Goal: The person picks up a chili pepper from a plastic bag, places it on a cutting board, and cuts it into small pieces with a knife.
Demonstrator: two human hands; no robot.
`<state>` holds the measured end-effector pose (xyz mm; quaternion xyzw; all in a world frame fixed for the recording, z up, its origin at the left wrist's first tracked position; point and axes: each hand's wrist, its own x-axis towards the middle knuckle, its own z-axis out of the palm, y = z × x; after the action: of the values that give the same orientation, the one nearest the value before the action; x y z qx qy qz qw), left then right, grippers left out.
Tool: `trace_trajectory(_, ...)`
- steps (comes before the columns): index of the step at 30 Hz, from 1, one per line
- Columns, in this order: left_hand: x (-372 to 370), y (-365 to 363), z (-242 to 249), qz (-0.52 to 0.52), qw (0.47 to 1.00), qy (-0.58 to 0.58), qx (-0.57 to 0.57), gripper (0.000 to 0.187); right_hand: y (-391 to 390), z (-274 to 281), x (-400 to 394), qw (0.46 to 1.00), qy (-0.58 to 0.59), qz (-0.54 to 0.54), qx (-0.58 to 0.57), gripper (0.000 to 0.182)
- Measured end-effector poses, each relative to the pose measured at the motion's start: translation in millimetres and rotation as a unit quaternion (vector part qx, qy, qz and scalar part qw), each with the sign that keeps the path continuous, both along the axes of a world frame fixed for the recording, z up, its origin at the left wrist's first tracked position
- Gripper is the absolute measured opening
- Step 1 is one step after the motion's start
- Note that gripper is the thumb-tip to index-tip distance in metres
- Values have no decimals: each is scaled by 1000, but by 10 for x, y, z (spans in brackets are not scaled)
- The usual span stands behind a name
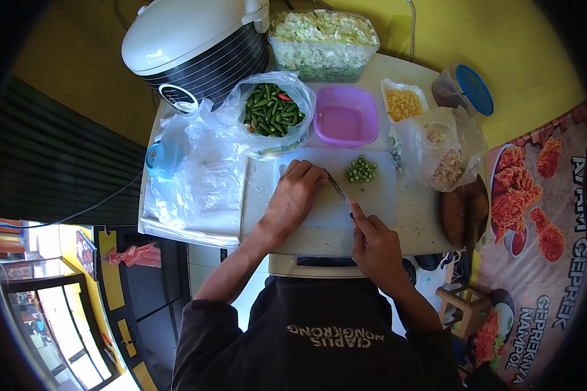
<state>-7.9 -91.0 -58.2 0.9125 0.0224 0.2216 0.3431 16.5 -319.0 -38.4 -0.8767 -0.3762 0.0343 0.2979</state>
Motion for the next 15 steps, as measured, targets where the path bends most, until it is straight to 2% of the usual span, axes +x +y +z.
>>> trace_trajectory(7, 2, 8, 6, 0, 1000, 6, 2, 11, -132, 5, -27, 999, -5, 25, -32, 64)
trace_trajectory(15, 4, 30, -7, -15, 1000, 9, 11, 11, 132, -116, 72, 999, -28, 29, -20, 67)
